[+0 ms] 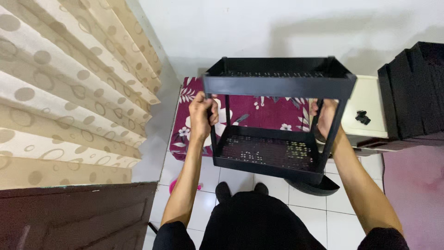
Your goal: The person assembles a black plastic tray by inserting legs, then wipes the tray with a cloth. The person repeats the process with another tray, wiping it thoroughly before stacking it with others.
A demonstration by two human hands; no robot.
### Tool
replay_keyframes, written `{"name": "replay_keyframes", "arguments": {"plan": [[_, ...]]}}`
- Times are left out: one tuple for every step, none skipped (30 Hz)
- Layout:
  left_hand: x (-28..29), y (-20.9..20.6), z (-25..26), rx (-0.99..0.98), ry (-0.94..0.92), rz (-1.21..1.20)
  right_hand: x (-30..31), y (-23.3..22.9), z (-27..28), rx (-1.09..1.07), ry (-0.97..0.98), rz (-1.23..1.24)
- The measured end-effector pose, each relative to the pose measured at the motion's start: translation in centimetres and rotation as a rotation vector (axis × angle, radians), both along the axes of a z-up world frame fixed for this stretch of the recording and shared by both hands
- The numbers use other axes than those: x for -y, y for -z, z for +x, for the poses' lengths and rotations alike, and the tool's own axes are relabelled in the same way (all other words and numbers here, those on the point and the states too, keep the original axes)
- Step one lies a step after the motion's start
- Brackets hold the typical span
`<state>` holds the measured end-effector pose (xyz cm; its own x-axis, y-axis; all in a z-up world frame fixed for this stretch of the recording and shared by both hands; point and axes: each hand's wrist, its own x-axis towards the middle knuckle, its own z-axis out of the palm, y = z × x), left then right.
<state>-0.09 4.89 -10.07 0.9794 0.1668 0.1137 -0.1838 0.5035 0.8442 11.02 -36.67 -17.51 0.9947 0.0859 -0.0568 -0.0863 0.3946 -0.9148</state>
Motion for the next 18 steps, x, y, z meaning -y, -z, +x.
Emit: {"name": "replay_keyframes", "arguments": {"plan": [[0.5,-0.9,-0.2,0.019,0.005,0.033,0.4,1.0,0.0,-0.003,-0.010,-0.045],[1.1,-1.7,-0.5,0.038,0.010,0.066,0.7,1.9,-0.3,-0.006,-0.020,-0.091],[1.6,-2.4,-0.7,0.058,0.019,0.098,1.1,2.5,-0.7,-0.009,-0.025,-0.138],[2.2,-2.9,-0.9,0.055,0.054,0.132,1.7,2.6,-0.9,-0.046,0.011,-0.097],[2.6,-3.4,-1.1,0.052,0.086,0.167,2.3,2.2,-1.0,-0.082,0.046,-0.056],[3.0,-3.9,-1.1,0.050,0.118,0.201,2.9,1.5,-1.0,-0.117,0.081,-0.014],[3.5,-4.3,-1.1,0.107,0.105,0.340,4.2,0.2,-1.2,-0.060,0.139,-0.046],[3.9,-4.8,-1.1,0.164,0.092,0.478,4.9,-1.2,-1.4,-0.004,0.199,-0.078],[4.2,-5.2,-1.0,0.224,0.081,0.617,4.9,-2.8,-1.4,0.020,0.306,-0.188],[4.4,-5.7,-1.1,0.230,0.096,0.691,5.1,-4.9,-1.5,0.042,0.413,-0.298],[4.7,-6.3,-1.0,0.240,0.111,0.764,4.4,-6.8,-1.7,0.146,0.424,-0.430],[5.0,-6.9,-0.9,0.250,0.125,0.837,2.9,-8.6,-2.0,0.250,0.434,-0.563],[5.5,-7.6,-0.7,0.294,0.148,0.867,1.3,-10.2,-2.7,0.351,0.444,-0.694],[6.0,-8.2,-0.5,0.339,0.171,0.895,-0.9,-11.4,-3.8,0.422,0.268,-0.660],[6.2,-8.7,-0.5,0.381,0.197,0.919,-3.7,-12.1,-5.3,0.486,0.091,-0.627],[6.2,-9.1,-0.5,0.330,0.253,0.937,-6.7,-12.6,-6.3,0.612,-0.101,-0.756],[6.2,-9.5,-0.3,0.279,0.314,0.956,-9.6,-13.0,-7.3,0.822,-0.180,-0.676],[6.2,-9.8,-0.3,0.228,0.375,0.974,-12.0,-13.3,-7.8,0.876,-0.111,-0.732]]}}
